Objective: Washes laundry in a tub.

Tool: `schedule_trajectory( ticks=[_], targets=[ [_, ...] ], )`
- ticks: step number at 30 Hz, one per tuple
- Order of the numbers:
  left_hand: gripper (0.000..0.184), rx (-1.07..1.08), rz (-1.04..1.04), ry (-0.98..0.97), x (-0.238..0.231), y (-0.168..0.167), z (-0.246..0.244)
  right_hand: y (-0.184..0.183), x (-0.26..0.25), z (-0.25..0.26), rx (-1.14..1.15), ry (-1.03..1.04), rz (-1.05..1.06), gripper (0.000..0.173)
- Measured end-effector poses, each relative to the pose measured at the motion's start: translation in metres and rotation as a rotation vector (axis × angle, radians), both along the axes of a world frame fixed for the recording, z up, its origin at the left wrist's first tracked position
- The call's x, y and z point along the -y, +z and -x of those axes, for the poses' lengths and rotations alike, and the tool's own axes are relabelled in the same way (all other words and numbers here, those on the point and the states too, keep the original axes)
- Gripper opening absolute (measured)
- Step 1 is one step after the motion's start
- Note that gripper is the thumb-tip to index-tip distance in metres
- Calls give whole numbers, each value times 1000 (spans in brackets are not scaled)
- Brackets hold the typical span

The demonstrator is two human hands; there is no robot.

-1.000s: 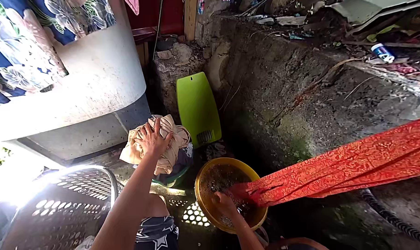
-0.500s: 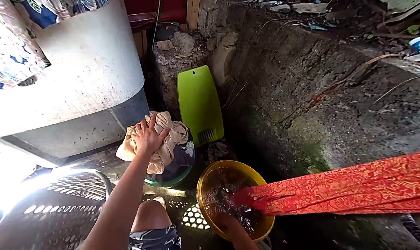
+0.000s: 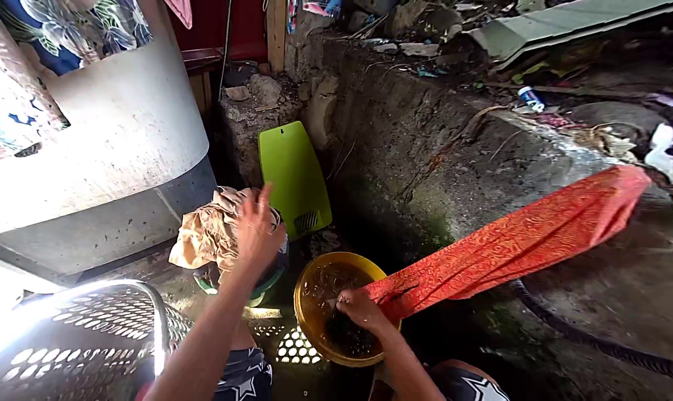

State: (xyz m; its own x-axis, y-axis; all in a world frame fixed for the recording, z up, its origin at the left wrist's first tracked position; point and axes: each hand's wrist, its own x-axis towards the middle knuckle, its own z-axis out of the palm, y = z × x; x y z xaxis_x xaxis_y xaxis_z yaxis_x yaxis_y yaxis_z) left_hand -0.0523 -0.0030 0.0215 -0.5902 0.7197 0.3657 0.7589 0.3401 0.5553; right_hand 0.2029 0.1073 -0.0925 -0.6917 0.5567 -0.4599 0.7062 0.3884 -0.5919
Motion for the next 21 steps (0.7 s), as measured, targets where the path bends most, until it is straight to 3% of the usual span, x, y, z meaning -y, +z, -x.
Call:
schedule_trajectory(
  ticks=[2,4,7,9,11,13,15,18,19,21],
  targets=[
    [61,252,71,-411,-2,-5,-40,67,4,-4,-162,-27,-63,27],
    [65,467,266,-719,-11,-29,-70,119,9,-11,-342,-60,-144,23],
    [80,660,420,-711,-19,-93,-105,171,19,-20,-658,-207,-266,16],
    [74,685,568,-593,-24,-130,-119,186,16,-22,-836,-350,-333,11],
    [67,629,684,-515,-30,-139,-125,182,2,-21,-863,-433,-419,10],
    [57,533,744,-509,-38,-123,-120,160,-15,-20,-732,-424,-425,15],
    [41,610,567,-499,-39,-105,-112,125,-28,-20,-457,-384,-392,25],
    [21,900,231,-367,-44,-102,-104,67,-32,-14,5,-329,-322,36],
    [23,924,200,-292,-47,-105,-101,49,-30,-9,144,-308,-279,44],
    [30,750,359,-142,-50,-107,-96,19,-16,3,359,-223,-187,54]
  ],
)
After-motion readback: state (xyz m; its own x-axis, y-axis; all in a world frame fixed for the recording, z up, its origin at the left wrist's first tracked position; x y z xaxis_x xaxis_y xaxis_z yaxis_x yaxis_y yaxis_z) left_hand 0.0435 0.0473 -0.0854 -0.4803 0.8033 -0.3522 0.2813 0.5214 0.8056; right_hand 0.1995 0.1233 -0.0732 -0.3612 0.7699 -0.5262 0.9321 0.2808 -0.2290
